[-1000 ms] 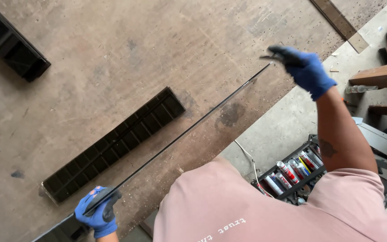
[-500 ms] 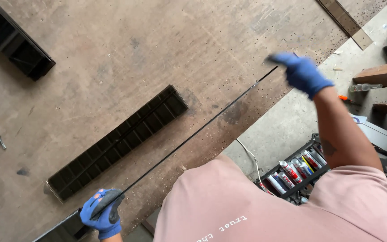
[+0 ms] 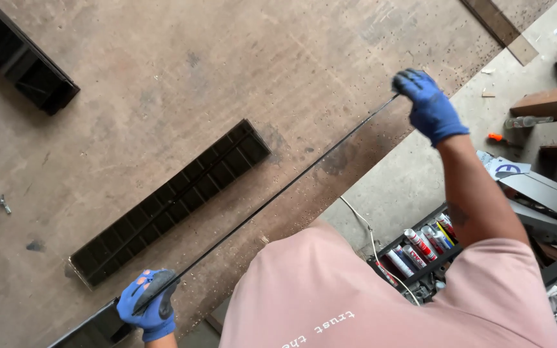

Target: Sanding the sharp edges of long glass strips using a handheld sanding block on a workbench.

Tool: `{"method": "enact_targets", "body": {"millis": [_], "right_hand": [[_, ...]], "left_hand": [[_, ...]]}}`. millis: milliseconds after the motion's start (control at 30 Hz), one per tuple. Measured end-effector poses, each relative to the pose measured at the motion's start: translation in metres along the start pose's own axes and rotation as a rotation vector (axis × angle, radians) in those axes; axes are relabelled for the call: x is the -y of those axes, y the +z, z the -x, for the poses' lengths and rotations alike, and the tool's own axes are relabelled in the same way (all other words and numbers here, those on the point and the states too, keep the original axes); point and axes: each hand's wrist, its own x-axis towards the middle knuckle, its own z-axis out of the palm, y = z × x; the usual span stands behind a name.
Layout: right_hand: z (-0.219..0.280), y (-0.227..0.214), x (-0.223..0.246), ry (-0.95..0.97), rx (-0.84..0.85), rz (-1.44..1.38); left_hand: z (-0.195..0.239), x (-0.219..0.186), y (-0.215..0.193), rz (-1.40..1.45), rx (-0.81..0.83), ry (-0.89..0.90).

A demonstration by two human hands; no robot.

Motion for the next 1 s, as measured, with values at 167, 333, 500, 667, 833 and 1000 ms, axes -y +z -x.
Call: {"method": "enact_targets", "body": {"millis": [167, 333, 500, 667, 833, 1000], "right_hand": [[-0.018, -0.038, 0.031, 0.071, -0.172, 0.027], [0.015, 0.019, 0.013, 0.322, -0.151, -0.117], [0.008, 0.043, 0.000, 0.471, -0.639, -0.394], [-0.027, 0.045, 0.025, 0.259, -0.170, -0.148], [-0.023, 0.005, 0.030, 0.162, -0.332, -0.261], [-0.035, 0.010, 0.032, 0.129, -0.145, -0.100]], "left_hand": [[0.016, 0.010, -0.003, 0.103, -0.074, -0.044], [0.006, -0.006, -0.001, 0.135, -0.079, -0.226], [0.038, 0.044, -0.014, 0.054, -0.260, -0.430], [0.047, 0.065, -0.017, 0.063, -0.342, -0.669], [0.042, 0.038, -0.020, 0.037, -0.275, -0.653], [0.020, 0.020, -0.007, 0.349, -0.209, -0.691]]}}
